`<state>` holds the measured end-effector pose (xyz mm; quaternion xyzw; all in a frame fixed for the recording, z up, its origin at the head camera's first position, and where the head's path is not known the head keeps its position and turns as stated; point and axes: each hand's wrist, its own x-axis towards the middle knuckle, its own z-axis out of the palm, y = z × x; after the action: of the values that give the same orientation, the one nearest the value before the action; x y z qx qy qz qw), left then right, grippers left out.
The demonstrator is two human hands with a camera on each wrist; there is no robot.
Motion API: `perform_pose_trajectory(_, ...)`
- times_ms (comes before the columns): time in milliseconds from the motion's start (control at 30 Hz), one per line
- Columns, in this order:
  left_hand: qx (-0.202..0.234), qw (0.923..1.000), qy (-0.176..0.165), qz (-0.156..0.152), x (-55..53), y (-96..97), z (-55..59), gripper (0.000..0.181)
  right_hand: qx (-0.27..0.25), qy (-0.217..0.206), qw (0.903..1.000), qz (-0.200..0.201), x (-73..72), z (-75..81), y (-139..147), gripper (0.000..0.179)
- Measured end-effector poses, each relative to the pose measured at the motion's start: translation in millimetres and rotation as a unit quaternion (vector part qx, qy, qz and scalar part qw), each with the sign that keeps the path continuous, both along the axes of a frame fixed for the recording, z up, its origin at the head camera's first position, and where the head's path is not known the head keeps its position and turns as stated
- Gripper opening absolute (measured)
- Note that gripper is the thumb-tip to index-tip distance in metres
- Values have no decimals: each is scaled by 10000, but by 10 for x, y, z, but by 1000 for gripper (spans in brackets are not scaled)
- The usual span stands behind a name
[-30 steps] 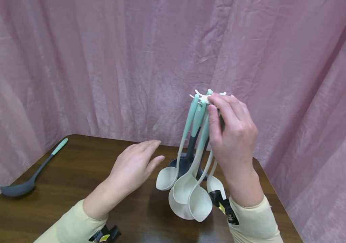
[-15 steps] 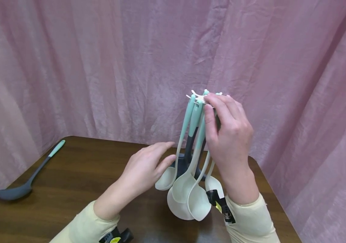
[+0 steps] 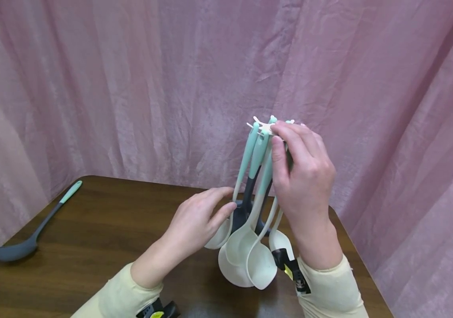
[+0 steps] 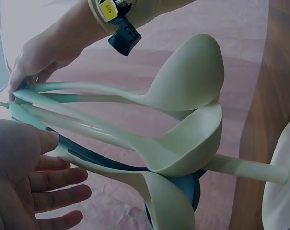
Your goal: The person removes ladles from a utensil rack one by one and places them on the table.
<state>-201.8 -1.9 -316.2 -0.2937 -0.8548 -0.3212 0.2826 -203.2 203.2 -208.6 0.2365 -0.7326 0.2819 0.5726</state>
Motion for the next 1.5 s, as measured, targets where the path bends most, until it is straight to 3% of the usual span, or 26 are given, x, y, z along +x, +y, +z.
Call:
perform_pose_trajectory(333,164,9996,-188,-121,-39,40,-35,21,98,-39,9999,-42,-25,2,1,35)
perform_pose_trajectory(900,208,9992,-198,-262,-175,127,-142,10,48,30,10000,-23,-45,-17,47,35)
perform_pose_trajectory(1500,362,9979,-481,-218,-157,99,-86,5,105,-19,9999,1,-53,-11,68,36)
